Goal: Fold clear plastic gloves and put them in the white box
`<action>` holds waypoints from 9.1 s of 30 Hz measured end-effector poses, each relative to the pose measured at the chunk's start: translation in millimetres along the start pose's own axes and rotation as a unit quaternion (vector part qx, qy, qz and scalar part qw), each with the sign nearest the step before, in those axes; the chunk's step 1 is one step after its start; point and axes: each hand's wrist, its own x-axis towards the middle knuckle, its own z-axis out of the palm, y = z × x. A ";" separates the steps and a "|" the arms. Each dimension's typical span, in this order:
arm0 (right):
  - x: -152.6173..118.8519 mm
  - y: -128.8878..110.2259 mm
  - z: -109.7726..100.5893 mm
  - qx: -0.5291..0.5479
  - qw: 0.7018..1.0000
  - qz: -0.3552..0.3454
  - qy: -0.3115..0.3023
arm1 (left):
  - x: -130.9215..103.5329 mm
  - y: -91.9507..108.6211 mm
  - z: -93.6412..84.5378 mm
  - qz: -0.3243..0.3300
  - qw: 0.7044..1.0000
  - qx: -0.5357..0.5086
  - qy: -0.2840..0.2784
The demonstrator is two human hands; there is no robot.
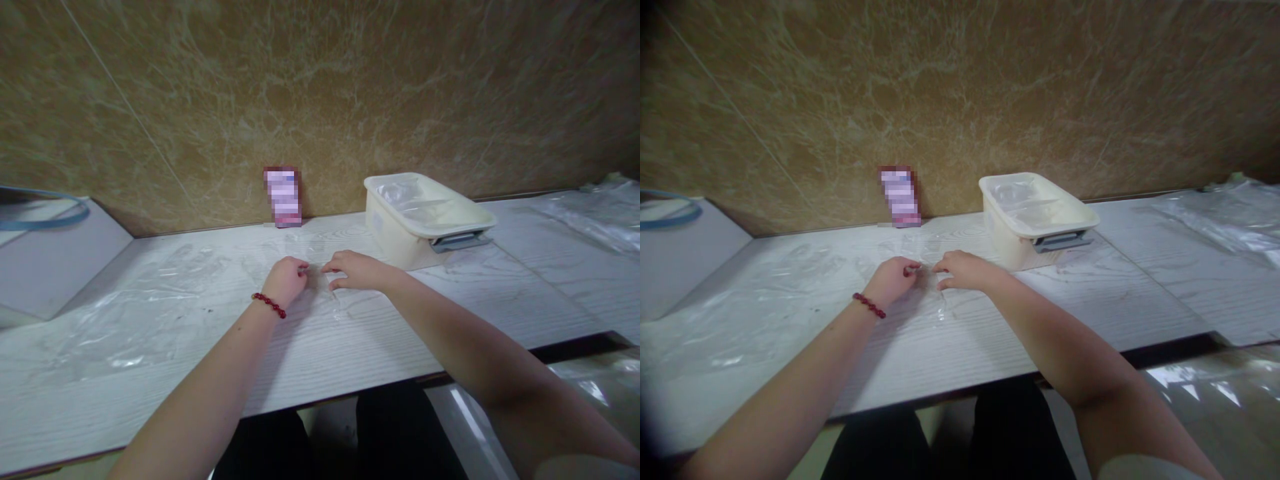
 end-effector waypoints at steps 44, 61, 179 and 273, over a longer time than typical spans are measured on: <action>-12.1 -7.7 -1.4 -0.037 0.998 0.024 -0.040 | -19.4 18.3 -9.4 0.212 0.963 0.092 -0.135; -9.6 -12.3 -5.3 -0.060 0.996 0.061 -0.006 | -24.8 13.7 -4.9 0.153 0.968 0.104 -0.168; 19.0 7.9 21.4 -0.040 0.958 0.257 0.117 | -6.9 -114.4 -53.7 -0.237 0.971 0.021 0.017; 116.3 -34.5 27.1 0.232 0.946 0.186 0.127 | 12.4 -132.4 -10.2 -0.078 0.961 -0.198 0.177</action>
